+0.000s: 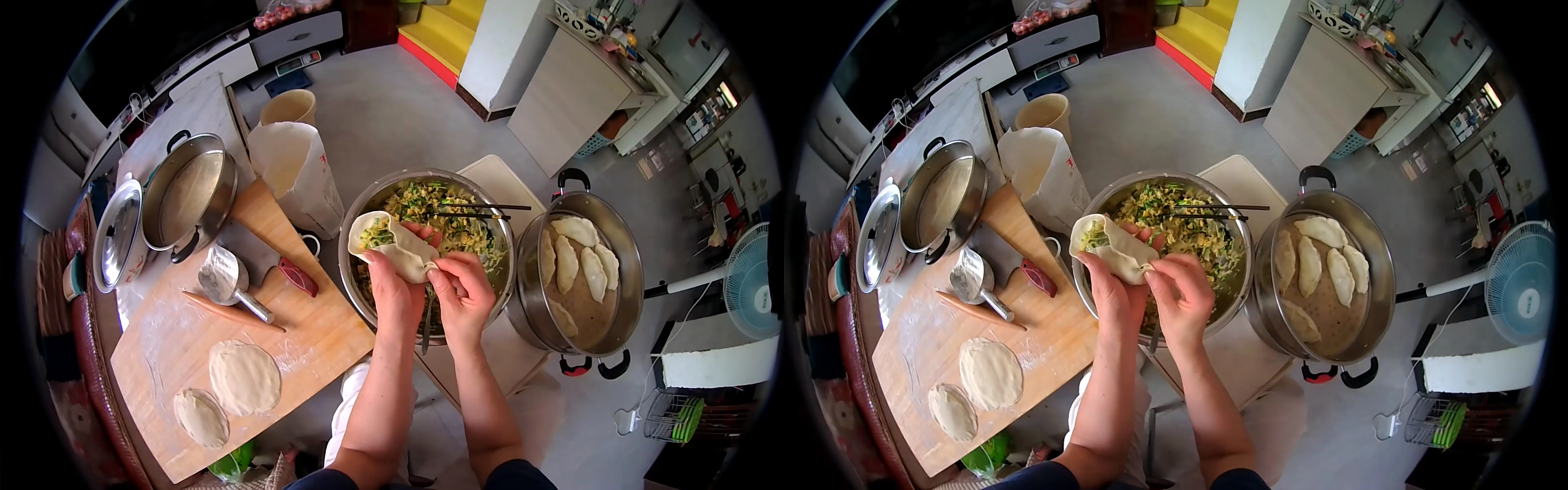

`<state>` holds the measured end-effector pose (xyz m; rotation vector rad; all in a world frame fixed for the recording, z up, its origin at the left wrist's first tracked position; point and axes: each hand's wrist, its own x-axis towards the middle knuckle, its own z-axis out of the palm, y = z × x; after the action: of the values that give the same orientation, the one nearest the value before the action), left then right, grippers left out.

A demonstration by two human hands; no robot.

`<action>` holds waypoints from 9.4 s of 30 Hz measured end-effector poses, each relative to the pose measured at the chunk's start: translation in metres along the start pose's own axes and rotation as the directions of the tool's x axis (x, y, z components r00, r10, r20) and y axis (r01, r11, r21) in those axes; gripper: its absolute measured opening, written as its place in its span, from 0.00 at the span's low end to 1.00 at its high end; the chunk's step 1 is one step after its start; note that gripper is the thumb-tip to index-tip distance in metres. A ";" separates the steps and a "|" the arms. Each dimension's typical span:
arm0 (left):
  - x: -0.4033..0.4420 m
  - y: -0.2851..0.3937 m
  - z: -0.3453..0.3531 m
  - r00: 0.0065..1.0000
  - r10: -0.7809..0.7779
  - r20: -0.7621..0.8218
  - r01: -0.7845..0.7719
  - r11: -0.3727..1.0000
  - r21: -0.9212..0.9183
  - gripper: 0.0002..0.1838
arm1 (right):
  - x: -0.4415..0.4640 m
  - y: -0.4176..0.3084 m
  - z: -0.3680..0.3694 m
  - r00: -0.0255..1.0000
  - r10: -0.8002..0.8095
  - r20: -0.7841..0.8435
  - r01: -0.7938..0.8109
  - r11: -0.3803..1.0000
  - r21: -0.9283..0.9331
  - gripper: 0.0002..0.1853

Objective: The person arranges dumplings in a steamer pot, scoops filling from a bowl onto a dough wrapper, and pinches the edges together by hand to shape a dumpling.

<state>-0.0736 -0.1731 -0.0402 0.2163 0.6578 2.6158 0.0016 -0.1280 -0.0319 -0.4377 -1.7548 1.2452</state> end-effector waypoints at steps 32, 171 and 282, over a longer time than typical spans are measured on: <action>-0.002 0.003 0.004 0.997 -0.053 0.048 0.051 0.997 0.057 0.41 | 0.017 -0.019 -0.012 0.981 -0.151 0.120 0.171 0.969 -0.178 0.13; -0.002 0.042 0.001 0.811 -0.360 0.461 0.080 0.849 0.523 0.22 | 0.013 0.011 -0.101 0.815 0.323 0.481 -0.484 0.836 0.258 0.43; -0.034 0.029 0.042 0.916 -0.250 0.315 -0.176 0.456 0.873 0.11 | 0.008 0.001 -0.127 0.964 -0.027 0.265 0.009 0.998 0.069 0.30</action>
<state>-0.0432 -0.1936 0.0093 1.0148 1.7984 1.7744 0.1024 -0.0515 -0.0194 -0.2221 -1.9281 1.3974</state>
